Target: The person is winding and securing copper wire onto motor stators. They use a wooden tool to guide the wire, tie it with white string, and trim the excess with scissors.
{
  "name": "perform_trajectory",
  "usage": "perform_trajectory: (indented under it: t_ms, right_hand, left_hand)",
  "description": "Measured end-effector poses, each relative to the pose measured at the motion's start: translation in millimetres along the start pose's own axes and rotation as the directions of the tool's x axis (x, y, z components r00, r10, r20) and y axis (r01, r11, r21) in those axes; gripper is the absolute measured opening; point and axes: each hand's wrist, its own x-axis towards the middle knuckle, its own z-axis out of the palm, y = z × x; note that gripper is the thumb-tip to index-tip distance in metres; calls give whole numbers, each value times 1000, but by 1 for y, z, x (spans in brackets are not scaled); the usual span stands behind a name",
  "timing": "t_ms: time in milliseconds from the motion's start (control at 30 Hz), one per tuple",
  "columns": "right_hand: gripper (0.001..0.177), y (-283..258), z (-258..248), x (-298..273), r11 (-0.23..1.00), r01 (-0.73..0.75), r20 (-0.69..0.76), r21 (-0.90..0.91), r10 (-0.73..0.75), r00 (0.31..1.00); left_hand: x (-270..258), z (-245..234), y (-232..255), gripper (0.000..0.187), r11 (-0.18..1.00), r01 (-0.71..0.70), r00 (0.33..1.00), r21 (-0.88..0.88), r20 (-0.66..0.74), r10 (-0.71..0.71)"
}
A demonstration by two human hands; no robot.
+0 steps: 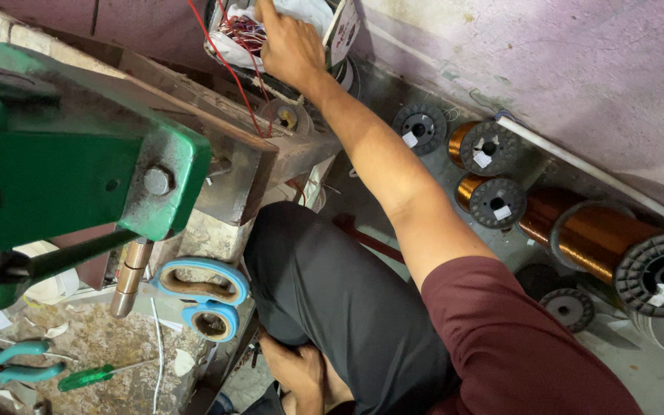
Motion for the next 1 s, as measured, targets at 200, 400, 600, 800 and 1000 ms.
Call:
perform_trajectory:
  t_ms: [200, 400, 600, 800, 1000]
  right_hand:
    - [32, 7, 4, -6, 982, 133, -97, 131, -121, 988]
    - [35, -2, -3, -5, 977, 178, -117, 120, -164, 980]
    - [35, -3, -1, -1, 995, 46, 0, 85, -46, 999]
    - [27, 6, 14, -1, 995, 31, -114, 97, -20, 993]
    - [22, 19, 14, 2, 918, -85, -152, 388, 155, 976]
  left_hand:
    - [-2, 5, -9, 77, 999, -38, 999, 27, -11, 38]
    - [-3, 7, -14, 76, 998, -53, 998, 35, -15, 53]
    - [-1, 4, -10, 75, 998, -56, 998, 10, -9, 56]
    - [-1, 2, -6, 74, 998, -56, 998, -25, -12, 56]
    - [3, -2, 1, 81, 998, -45, 999, -31, 7, 46]
